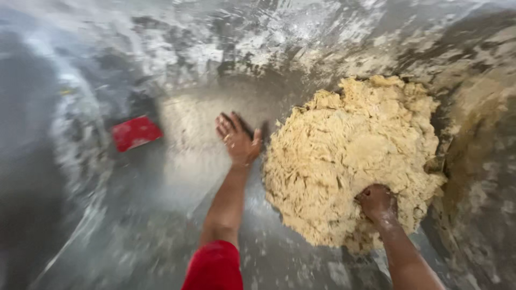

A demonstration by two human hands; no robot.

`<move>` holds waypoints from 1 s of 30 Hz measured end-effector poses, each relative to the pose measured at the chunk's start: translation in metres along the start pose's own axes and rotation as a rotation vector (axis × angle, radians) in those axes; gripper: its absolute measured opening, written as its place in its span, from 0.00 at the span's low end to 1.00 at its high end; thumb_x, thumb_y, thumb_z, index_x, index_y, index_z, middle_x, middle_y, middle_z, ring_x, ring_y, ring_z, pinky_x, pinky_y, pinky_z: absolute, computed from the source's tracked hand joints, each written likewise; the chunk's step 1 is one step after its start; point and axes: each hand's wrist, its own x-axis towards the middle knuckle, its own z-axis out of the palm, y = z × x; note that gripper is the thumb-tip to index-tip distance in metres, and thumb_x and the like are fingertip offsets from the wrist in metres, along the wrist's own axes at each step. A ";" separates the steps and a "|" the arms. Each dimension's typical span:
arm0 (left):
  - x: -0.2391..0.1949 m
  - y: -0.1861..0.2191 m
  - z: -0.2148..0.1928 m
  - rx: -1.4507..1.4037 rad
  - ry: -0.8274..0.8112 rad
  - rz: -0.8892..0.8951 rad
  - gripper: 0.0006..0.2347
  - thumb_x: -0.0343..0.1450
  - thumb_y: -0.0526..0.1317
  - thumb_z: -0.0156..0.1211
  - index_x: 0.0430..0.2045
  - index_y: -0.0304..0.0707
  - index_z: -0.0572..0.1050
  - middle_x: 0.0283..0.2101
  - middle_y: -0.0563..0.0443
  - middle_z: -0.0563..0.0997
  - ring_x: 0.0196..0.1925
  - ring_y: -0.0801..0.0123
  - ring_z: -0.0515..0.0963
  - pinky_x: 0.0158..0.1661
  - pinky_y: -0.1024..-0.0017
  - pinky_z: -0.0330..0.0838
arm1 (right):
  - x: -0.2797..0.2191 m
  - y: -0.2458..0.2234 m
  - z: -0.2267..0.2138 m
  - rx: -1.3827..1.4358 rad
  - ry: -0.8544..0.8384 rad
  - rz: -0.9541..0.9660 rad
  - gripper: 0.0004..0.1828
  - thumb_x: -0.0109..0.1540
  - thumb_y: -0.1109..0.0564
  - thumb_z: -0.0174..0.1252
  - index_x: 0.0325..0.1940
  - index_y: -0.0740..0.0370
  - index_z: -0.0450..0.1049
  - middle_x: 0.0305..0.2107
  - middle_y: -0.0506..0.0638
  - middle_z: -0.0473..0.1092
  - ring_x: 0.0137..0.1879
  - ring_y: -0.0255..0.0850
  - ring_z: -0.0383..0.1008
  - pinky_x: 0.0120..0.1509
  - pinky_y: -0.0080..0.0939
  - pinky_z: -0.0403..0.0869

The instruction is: The person kneads a large mass of dough by hand in a large metal mixing trough. They repeatedly fold, press, and turn the dough to combine it into a single cohesive ball.

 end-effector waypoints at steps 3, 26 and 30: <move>-0.021 0.067 0.032 -0.400 0.010 0.265 0.39 0.75 0.60 0.46 0.77 0.38 0.41 0.81 0.35 0.39 0.84 0.44 0.33 0.79 0.44 0.27 | -0.005 0.015 0.018 -0.038 -0.101 0.141 0.19 0.63 0.42 0.62 0.40 0.60 0.85 0.43 0.59 0.78 0.50 0.56 0.78 0.58 0.64 0.74; -0.182 0.152 -0.066 0.108 -0.840 0.219 0.36 0.69 0.64 0.55 0.63 0.34 0.59 0.79 0.27 0.35 0.79 0.34 0.23 0.69 0.33 0.21 | 0.011 0.061 0.031 0.212 -0.001 -0.422 0.21 0.72 0.49 0.53 0.37 0.73 0.70 0.31 0.65 0.68 0.35 0.56 0.65 0.46 0.60 0.76; -0.193 0.118 -0.085 0.214 -0.722 0.153 0.34 0.69 0.66 0.54 0.62 0.40 0.65 0.79 0.25 0.34 0.79 0.31 0.23 0.69 0.32 0.21 | -0.051 0.092 0.058 0.286 -0.217 -0.344 0.25 0.70 0.38 0.48 0.53 0.59 0.77 0.43 0.55 0.75 0.46 0.50 0.77 0.61 0.58 0.73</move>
